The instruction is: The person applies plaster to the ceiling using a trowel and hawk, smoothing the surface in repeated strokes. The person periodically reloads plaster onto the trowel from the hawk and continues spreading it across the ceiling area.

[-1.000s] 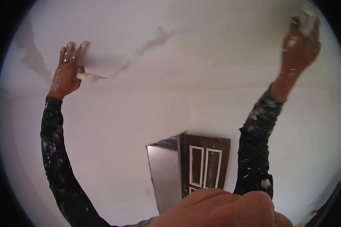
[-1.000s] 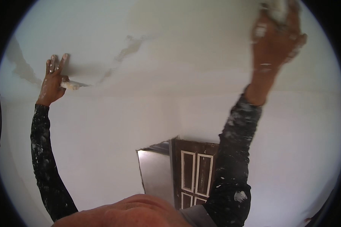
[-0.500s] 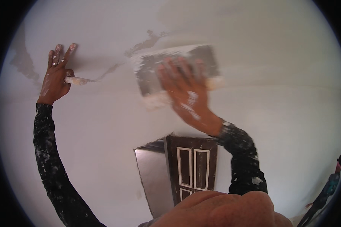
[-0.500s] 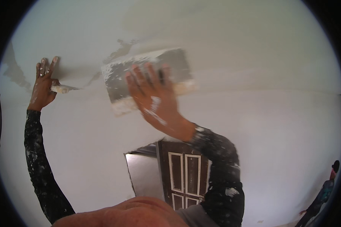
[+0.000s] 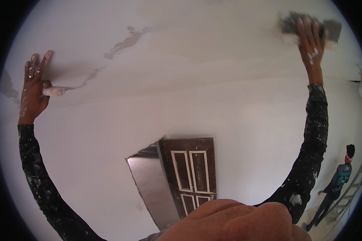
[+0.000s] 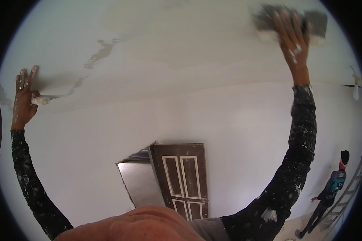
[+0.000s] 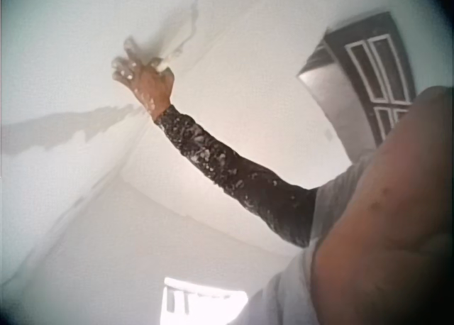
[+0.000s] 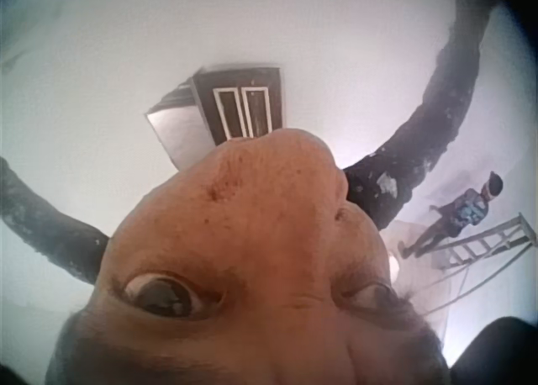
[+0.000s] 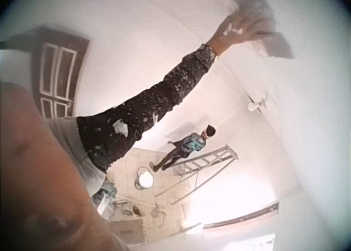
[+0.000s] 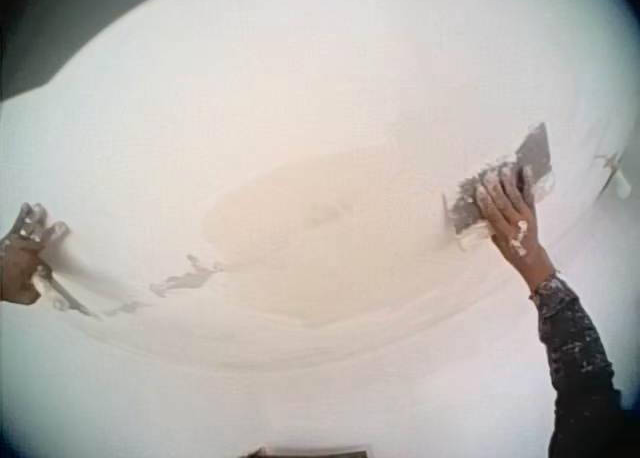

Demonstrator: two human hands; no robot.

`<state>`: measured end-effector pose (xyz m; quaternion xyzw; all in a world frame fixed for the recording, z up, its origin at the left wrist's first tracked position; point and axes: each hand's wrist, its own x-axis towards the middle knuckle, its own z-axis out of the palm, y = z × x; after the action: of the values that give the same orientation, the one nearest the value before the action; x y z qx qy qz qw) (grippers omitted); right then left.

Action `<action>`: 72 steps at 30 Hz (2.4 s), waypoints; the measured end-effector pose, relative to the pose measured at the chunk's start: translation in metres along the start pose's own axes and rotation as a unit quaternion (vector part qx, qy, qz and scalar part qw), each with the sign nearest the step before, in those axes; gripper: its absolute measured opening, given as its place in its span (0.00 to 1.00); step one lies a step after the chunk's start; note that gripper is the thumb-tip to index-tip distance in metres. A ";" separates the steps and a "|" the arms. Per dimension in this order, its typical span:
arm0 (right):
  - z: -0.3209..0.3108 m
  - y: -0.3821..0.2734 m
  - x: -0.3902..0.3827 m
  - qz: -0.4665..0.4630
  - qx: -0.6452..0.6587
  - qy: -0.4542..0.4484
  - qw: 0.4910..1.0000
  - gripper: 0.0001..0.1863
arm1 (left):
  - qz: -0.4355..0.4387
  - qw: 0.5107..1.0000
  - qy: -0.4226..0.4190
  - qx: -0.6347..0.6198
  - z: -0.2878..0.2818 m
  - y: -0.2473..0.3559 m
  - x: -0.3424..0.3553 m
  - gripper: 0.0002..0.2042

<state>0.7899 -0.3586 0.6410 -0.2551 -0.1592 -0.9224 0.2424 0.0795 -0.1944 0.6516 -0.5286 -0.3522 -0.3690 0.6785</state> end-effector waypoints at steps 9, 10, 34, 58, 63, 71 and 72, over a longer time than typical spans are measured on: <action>-0.053 -0.007 0.011 0.270 0.088 0.136 0.949 0.27 | 0.007 1.000 0.004 0.001 -0.013 -0.008 -0.013 0.07; -0.058 -0.010 0.024 0.314 0.114 0.133 0.933 0.26 | 0.013 1.000 0.015 -0.005 -0.011 -0.011 -0.014 0.07; -0.111 -0.369 0.096 0.170 0.489 -0.050 0.854 0.30 | 0.000 0.999 -0.048 0.008 -0.025 -0.007 -0.012 0.08; -0.089 -0.222 0.098 0.183 0.307 -0.063 0.932 0.35 | 0.006 1.000 0.005 -0.012 -0.011 -0.007 -0.009 0.08; -0.103 -0.164 0.059 0.266 0.458 0.063 0.846 0.26 | 0.003 1.000 0.000 -0.014 -0.014 -0.005 -0.007 0.08; -0.096 0.049 0.066 0.135 -0.124 0.094 0.979 0.07 | 0.022 0.995 0.090 -0.043 0.002 -0.014 -0.011 0.08; -0.087 0.051 0.073 0.148 -0.096 0.078 0.981 0.10 | 0.017 0.995 0.089 -0.043 0.004 -0.013 -0.013 0.08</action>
<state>0.7280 -0.4643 0.6186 -0.2256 -0.0115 -0.9042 0.3624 0.0614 -0.1908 0.6474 -0.5282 -0.2656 -0.4180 0.6898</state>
